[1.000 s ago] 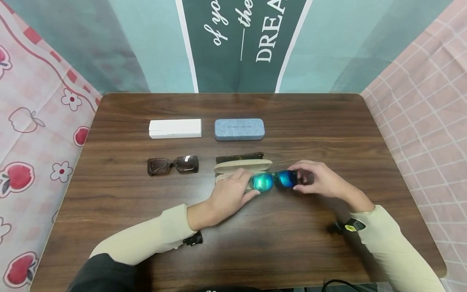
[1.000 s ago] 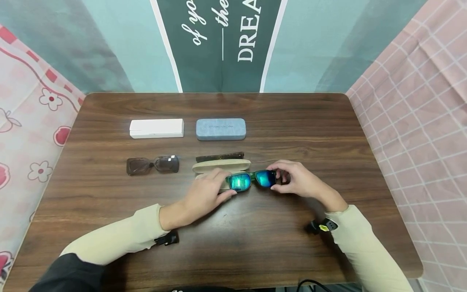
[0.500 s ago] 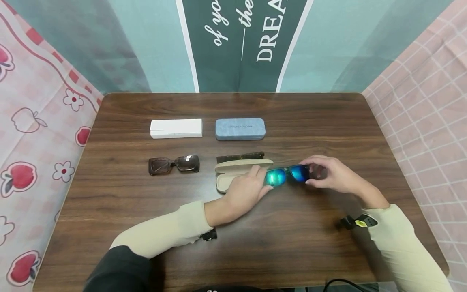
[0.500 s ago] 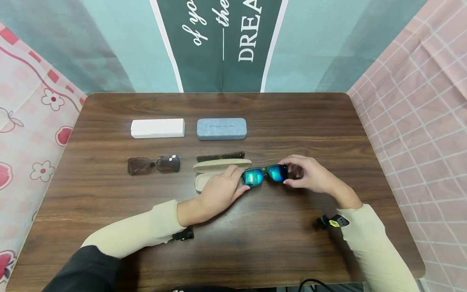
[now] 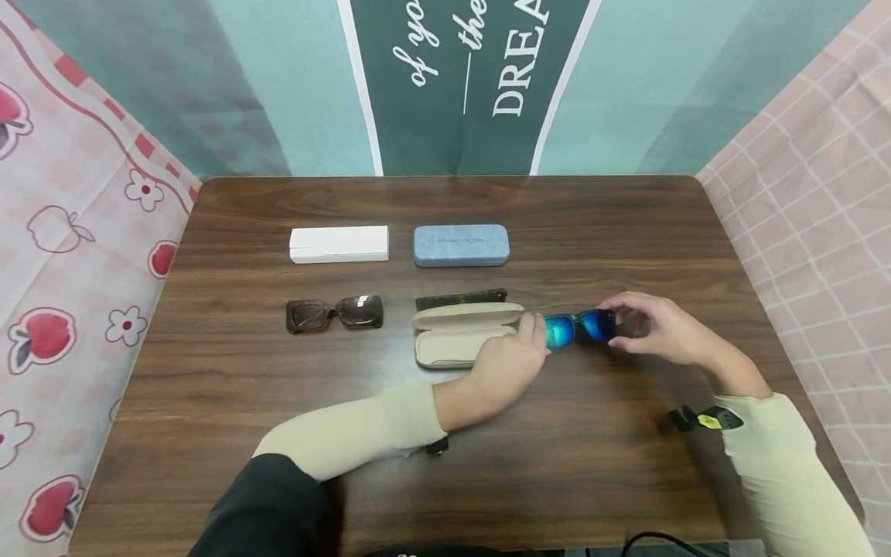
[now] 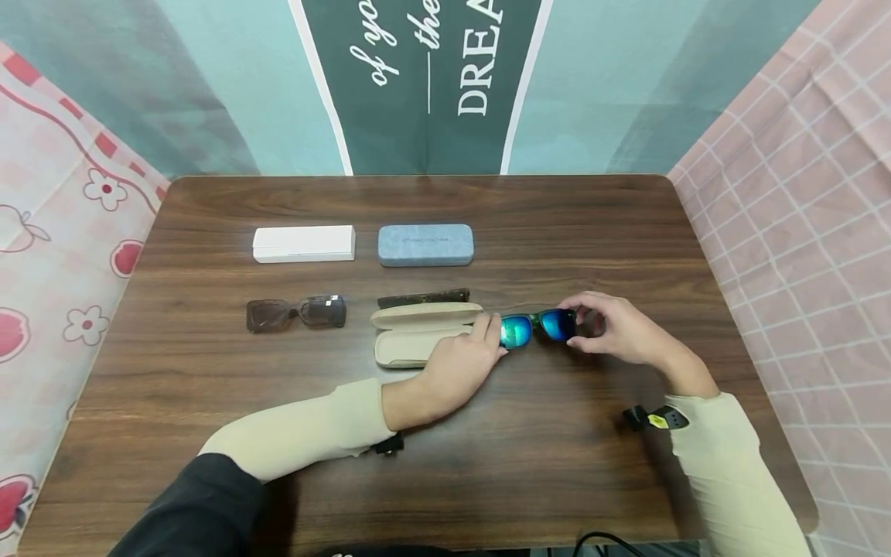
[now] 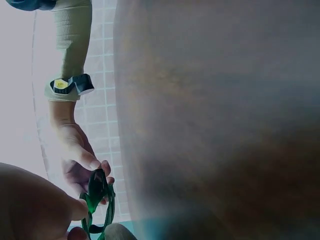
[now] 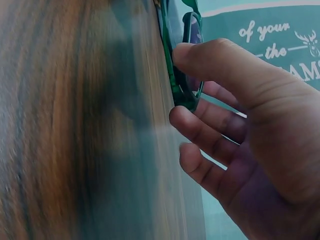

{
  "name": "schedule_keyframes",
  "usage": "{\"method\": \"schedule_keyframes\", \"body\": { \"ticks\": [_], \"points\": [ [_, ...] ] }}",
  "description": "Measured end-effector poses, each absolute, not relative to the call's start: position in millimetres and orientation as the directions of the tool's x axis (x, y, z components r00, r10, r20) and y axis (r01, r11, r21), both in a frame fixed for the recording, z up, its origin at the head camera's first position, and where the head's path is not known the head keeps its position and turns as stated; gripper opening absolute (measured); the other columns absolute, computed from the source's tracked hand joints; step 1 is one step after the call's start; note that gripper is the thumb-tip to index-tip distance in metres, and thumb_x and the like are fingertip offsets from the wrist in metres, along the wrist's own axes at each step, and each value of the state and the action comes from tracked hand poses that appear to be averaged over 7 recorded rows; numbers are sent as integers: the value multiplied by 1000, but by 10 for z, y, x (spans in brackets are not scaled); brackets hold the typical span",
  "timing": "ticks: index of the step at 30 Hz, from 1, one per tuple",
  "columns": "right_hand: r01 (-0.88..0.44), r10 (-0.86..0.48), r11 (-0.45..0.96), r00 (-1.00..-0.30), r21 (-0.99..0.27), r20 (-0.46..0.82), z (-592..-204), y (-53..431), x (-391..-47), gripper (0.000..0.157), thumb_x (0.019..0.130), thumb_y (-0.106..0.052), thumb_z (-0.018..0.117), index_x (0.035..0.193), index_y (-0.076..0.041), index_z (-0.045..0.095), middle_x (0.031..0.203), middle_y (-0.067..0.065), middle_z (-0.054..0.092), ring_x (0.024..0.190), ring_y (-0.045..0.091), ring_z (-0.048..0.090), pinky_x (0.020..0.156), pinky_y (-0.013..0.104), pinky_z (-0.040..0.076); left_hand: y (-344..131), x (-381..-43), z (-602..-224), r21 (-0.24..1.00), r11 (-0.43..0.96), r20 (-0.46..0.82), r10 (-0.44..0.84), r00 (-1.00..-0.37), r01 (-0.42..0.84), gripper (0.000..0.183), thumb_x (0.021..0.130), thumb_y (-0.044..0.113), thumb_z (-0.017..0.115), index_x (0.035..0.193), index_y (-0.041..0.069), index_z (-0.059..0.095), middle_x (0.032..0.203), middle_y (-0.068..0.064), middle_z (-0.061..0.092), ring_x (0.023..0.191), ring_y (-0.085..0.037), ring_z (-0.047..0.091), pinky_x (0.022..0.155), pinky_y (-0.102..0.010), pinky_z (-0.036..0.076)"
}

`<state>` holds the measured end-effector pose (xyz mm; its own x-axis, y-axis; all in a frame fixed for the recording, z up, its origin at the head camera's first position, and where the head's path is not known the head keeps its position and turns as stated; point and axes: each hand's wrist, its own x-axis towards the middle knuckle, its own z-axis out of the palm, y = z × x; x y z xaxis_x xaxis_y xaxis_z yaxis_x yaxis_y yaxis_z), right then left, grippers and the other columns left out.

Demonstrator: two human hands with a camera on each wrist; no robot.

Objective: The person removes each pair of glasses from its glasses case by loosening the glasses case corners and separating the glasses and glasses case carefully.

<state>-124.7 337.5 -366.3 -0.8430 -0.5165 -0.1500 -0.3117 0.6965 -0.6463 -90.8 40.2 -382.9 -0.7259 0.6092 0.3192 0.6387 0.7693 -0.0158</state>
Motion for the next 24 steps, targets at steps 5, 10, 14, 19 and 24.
{"method": "schedule_keyframes", "body": {
  "ticks": [5, 10, 14, 19, 24],
  "points": [
    [-297, -504, 699, -850, -651, -154, -3689, 3442, -1264, 55, 78, 1, 85, 126, -8, 62, 103, -2, 64, 85, 13, 61, 66, 26, 57, 532, -933, -3870, -99, 768, 316, 627, -712, 632, 34, 100, 22, 60, 127, 4, 70, 114, -5, 69, 47, 0, 50, 39, -16, 44],
    [-282, -486, 710, -859, -645, -160, -3745, 3504, -1278, 54, 78, 2, 85, 126, -7, 62, 100, 0, 64, 82, 14, 61, 65, 25, 55, 656, -956, -3893, -188, 762, 321, 644, -694, 620, 33, 100, 13, 52, 125, 7, 72, 111, -4, 71, 47, 1, 48, 40, -15, 44],
    [-271, -473, 726, -864, -632, -173, -3789, 3545, -1289, 53, 78, 1, 85, 126, -6, 62, 98, 1, 64, 78, 14, 60, 62, 24, 52, 741, -980, -3903, -233, 761, 303, 649, -698, 606, 34, 102, 11, 47, 124, 8, 73, 109, -5, 73, 47, 1, 47, 40, -14, 43],
    [-253, -462, 729, -867, -635, -185, -3838, 3563, -1325, 51, 79, 1, 84, 125, -6, 63, 94, 2, 62, 71, 13, 56, 57, 23, 47, 838, -1017, -3913, -264, 767, 262, 640, -722, 584, 33, 100, 10, 49, 122, 6, 74, 106, -7, 74, 51, 1, 54, 41, -13, 44],
    [-256, -469, 721, -864, -645, -182, -3890, 3565, -1377, 50, 81, 1, 83, 125, -6, 62, 92, 2, 62, 69, 8, 53, 56, 23, 45, 917, -1060, -3889, -295, 776, 194, 621, -760, 558, 33, 102, 13, 49, 124, 6, 73, 108, -10, 74, 52, 2, 56, 42, -14, 45]
  ]
}}
